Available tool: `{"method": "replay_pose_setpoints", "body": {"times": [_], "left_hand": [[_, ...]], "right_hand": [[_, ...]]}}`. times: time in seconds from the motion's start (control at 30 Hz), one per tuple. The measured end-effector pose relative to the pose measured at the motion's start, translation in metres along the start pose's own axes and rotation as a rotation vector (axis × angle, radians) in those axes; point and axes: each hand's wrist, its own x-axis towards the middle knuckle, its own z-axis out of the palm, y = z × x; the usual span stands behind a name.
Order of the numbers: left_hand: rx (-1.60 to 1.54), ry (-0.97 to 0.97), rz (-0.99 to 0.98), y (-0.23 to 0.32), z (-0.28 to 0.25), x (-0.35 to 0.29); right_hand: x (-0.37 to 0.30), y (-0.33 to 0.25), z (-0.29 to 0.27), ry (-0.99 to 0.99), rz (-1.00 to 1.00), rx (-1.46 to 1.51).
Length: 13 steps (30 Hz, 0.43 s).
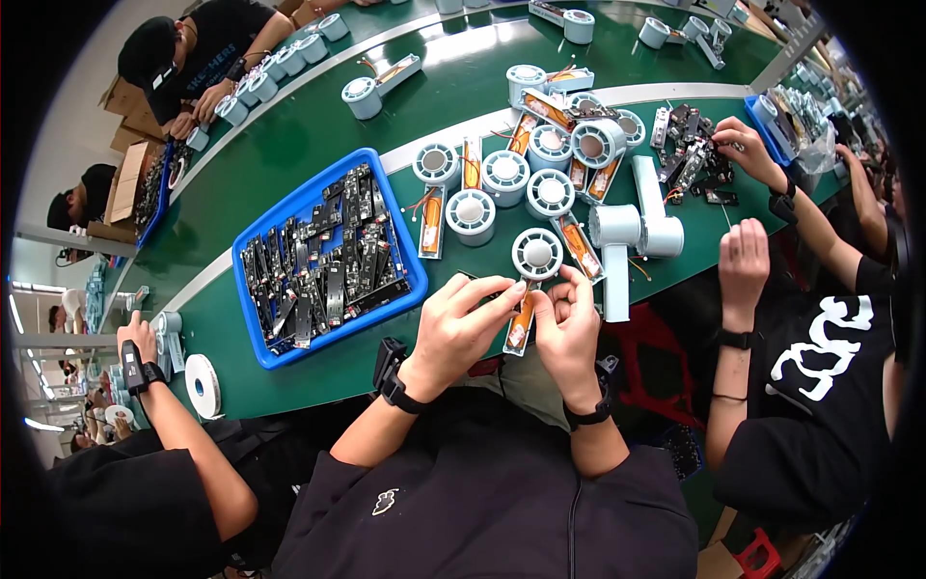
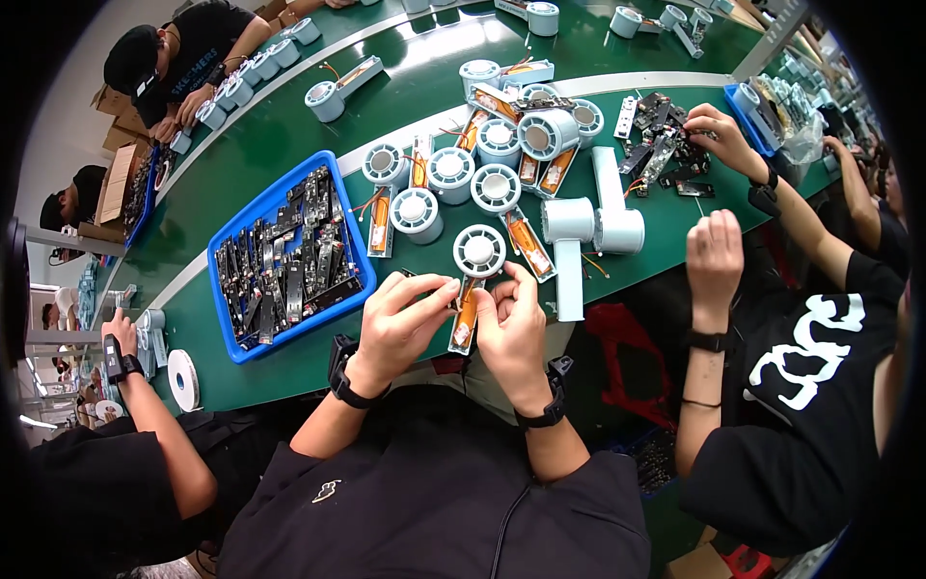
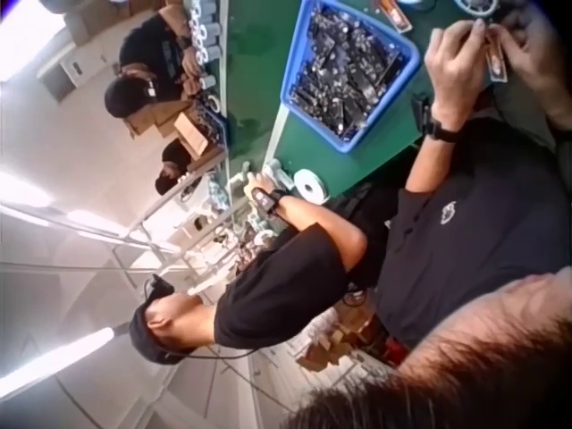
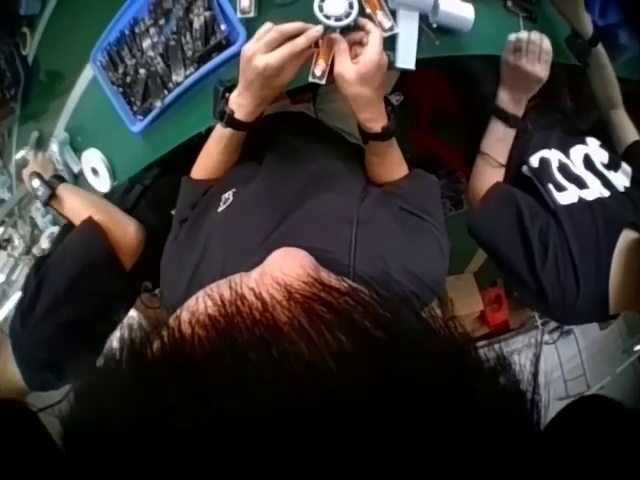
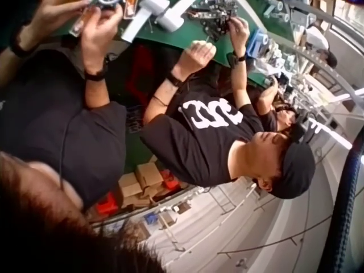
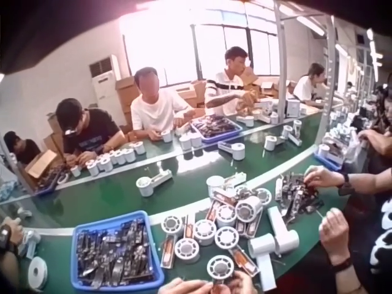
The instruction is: Assembling small electrical or mechanical components at a factory assembly station.
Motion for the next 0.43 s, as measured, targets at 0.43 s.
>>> {"method": "replay_pose_setpoints", "body": {"times": [0.43], "left_hand": [[-0.149,-0.150,-0.115,-0.001,0.006,-0.003]], "right_hand": [[-0.001,0.021,-0.013,-0.152,0.036,0.195]]}}
